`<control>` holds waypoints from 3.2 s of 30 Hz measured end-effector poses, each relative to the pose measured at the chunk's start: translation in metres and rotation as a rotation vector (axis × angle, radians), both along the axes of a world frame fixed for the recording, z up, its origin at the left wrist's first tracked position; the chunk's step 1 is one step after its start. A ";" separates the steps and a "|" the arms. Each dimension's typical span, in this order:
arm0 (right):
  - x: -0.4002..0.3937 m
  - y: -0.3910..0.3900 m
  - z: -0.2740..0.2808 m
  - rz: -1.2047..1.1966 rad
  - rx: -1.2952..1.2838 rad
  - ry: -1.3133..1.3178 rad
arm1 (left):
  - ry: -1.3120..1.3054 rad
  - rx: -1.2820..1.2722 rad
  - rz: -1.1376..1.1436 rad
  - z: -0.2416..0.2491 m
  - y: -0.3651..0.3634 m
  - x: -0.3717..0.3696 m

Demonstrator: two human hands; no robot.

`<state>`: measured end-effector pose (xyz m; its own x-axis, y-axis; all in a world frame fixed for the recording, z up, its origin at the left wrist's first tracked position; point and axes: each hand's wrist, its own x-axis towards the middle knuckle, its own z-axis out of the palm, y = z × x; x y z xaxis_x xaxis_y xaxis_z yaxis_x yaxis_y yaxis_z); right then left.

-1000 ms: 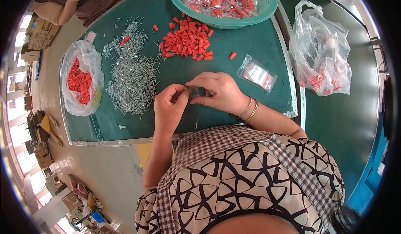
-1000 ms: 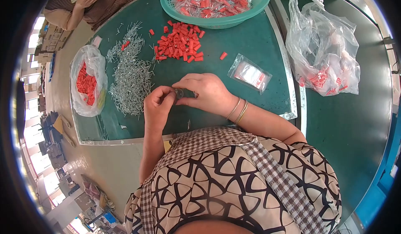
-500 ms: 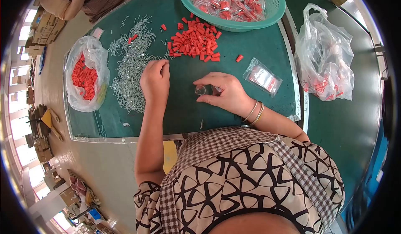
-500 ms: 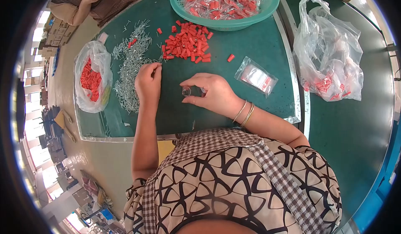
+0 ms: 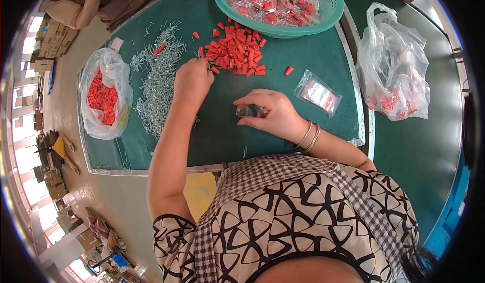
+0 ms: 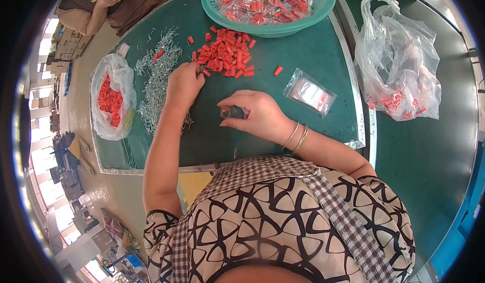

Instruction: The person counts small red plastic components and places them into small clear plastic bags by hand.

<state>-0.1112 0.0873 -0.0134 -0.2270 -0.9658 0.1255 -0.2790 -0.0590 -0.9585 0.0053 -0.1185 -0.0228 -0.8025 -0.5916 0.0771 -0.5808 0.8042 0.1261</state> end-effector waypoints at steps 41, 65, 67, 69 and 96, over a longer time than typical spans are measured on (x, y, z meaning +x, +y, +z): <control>0.001 0.002 0.002 0.014 0.017 0.001 | -0.172 0.088 0.026 0.015 0.006 0.007; -0.002 0.006 0.001 -0.015 -0.095 0.014 | -0.096 0.171 0.177 0.012 0.003 -0.021; -0.003 0.005 0.001 -0.030 -0.100 -0.003 | 0.035 0.173 0.096 0.008 0.001 -0.009; -0.001 0.007 0.000 -0.038 -0.102 -0.013 | 0.113 0.138 0.000 0.005 0.004 0.001; -0.006 0.000 0.000 -0.109 0.041 -0.093 | 0.644 0.630 -0.084 0.048 0.087 0.019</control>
